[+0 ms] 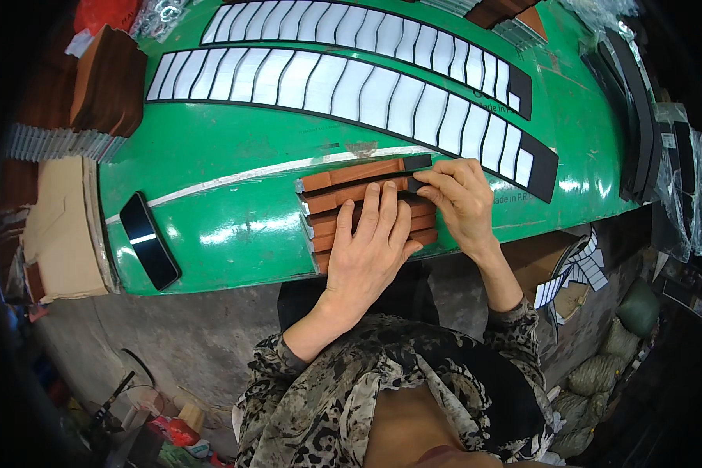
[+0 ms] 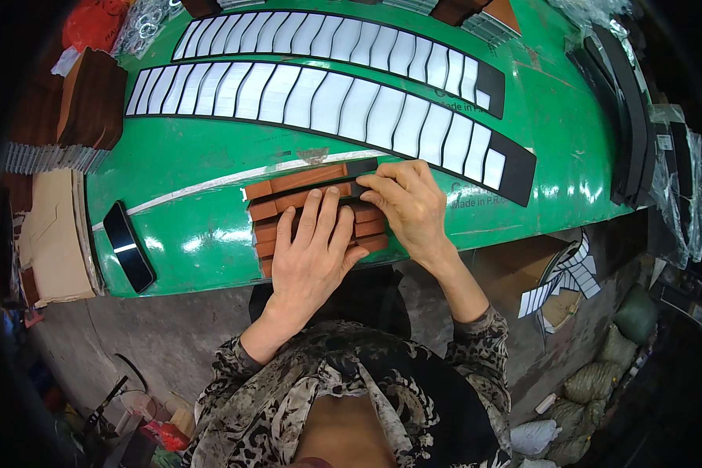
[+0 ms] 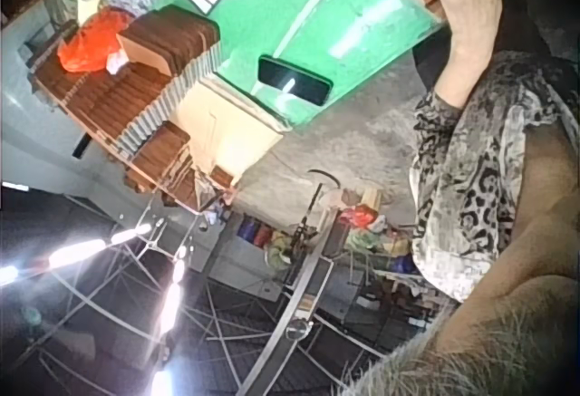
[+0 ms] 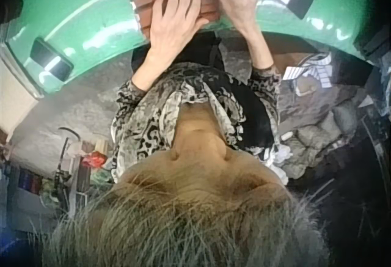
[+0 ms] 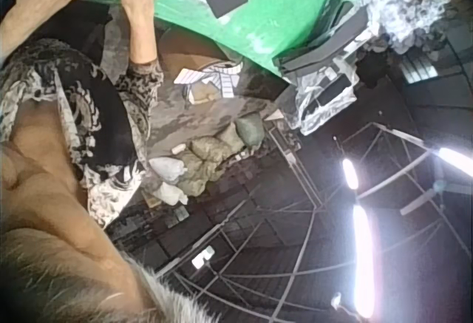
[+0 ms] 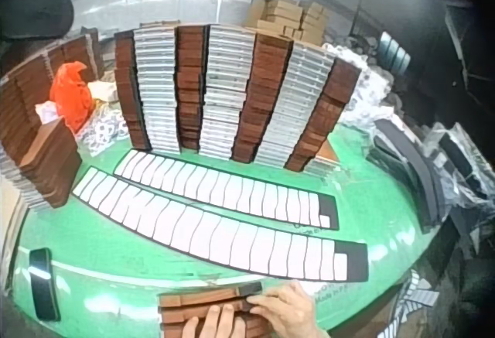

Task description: The person is seen attaching small black foam or rubber pieces to brown wood-like components in an industrial workshop.

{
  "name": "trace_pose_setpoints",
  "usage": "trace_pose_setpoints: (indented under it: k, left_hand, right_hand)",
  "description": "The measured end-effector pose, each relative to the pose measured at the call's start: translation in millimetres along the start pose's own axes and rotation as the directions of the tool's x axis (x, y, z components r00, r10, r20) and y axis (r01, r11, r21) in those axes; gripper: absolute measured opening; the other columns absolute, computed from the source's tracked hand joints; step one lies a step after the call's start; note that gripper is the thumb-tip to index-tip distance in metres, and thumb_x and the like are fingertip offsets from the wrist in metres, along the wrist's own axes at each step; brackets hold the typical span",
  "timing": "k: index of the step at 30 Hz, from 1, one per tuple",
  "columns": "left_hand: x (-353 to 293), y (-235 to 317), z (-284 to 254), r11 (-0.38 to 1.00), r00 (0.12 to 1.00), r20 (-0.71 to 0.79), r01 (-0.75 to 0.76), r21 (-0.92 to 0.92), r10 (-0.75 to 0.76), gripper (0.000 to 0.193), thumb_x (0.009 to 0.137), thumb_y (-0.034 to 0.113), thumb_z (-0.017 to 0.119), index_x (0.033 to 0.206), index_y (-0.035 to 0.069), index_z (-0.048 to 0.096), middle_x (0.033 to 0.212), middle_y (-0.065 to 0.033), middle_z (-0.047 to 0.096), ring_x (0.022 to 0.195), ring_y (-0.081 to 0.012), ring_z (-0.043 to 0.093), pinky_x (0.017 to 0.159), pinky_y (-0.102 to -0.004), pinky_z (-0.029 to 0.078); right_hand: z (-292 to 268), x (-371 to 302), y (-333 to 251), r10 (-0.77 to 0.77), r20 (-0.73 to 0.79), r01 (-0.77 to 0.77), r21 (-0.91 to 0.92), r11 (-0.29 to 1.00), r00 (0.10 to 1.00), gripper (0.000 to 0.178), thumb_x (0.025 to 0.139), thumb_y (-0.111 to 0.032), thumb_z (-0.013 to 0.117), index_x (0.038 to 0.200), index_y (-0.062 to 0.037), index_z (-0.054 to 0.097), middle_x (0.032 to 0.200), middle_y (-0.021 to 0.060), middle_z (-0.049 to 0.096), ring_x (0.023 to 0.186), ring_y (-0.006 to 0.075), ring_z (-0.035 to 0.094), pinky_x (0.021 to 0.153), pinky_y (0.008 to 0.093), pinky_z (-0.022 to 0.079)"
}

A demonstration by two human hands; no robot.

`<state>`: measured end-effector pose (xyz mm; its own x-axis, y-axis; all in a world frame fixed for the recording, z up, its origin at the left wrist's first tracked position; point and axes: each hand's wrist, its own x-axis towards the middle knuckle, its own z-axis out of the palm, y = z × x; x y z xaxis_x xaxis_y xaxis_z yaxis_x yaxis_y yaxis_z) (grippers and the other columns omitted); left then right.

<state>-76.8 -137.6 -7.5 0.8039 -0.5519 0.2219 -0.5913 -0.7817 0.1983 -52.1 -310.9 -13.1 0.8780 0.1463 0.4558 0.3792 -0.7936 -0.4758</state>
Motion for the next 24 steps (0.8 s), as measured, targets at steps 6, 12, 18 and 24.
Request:
trace_pose_setpoints:
  k: [6,12,18,24]
  left_hand:
    - [-0.5,-0.1,0.5,1.0,1.0,-0.004,0.003,0.006,-0.003,0.059,0.068,0.045,0.069,0.112,0.009,0.055,0.127,-0.0103,0.051,0.119,-0.0254,0.047,0.095,-0.0445,0.037]
    - [0.1,0.4,0.7,1.0,1.0,-0.003,0.003,0.01,-0.003,0.059,0.068,0.045,0.069,0.112,0.008,0.055,0.127,-0.0101,0.051,0.119,-0.0251,0.047,0.095,-0.0444,0.037]
    - [0.2,0.1,-0.6,1.0,1.0,0.001,0.002,0.003,-0.002,0.059,0.068,0.045,0.069,0.112,0.008,0.055,0.127,-0.0106,0.051,0.12,-0.0255,0.046,0.095,-0.0448,0.037]
    - [0.1,0.4,0.6,1.0,1.0,0.005,0.001,0.001,-0.001,0.059,0.069,0.045,0.069,0.112,0.008,0.055,0.127,-0.0107,0.05,0.12,-0.0256,0.046,0.095,-0.0449,0.037]
  right_hand:
    - [-0.5,0.9,0.7,-0.013,0.005,0.013,-0.018,1.0,1.0,0.028,0.061,-0.007,0.076,0.087,-0.0084,0.068,0.082,0.0015,0.06,0.075,0.0198,0.053,0.06,0.0304,0.046]
    - [-2.2,2.0,1.8,-0.03,0.023,0.031,-0.04,0.999,0.999,0.026,0.062,-0.008,0.076,0.087,-0.0091,0.069,0.083,0.0017,0.06,0.076,0.0199,0.054,0.06,0.0307,0.047]
    - [-0.5,1.2,3.5,-0.025,0.021,0.026,-0.024,0.999,0.999,0.026,0.062,-0.009,0.076,0.087,-0.0094,0.069,0.083,0.0017,0.061,0.077,0.0199,0.054,0.061,0.0305,0.047]
    - [-0.4,1.4,6.3,-0.036,0.027,0.036,-0.008,0.999,0.999,0.027,0.062,-0.008,0.076,0.088,-0.0092,0.07,0.083,0.0016,0.061,0.077,0.0201,0.054,0.061,0.0306,0.047]
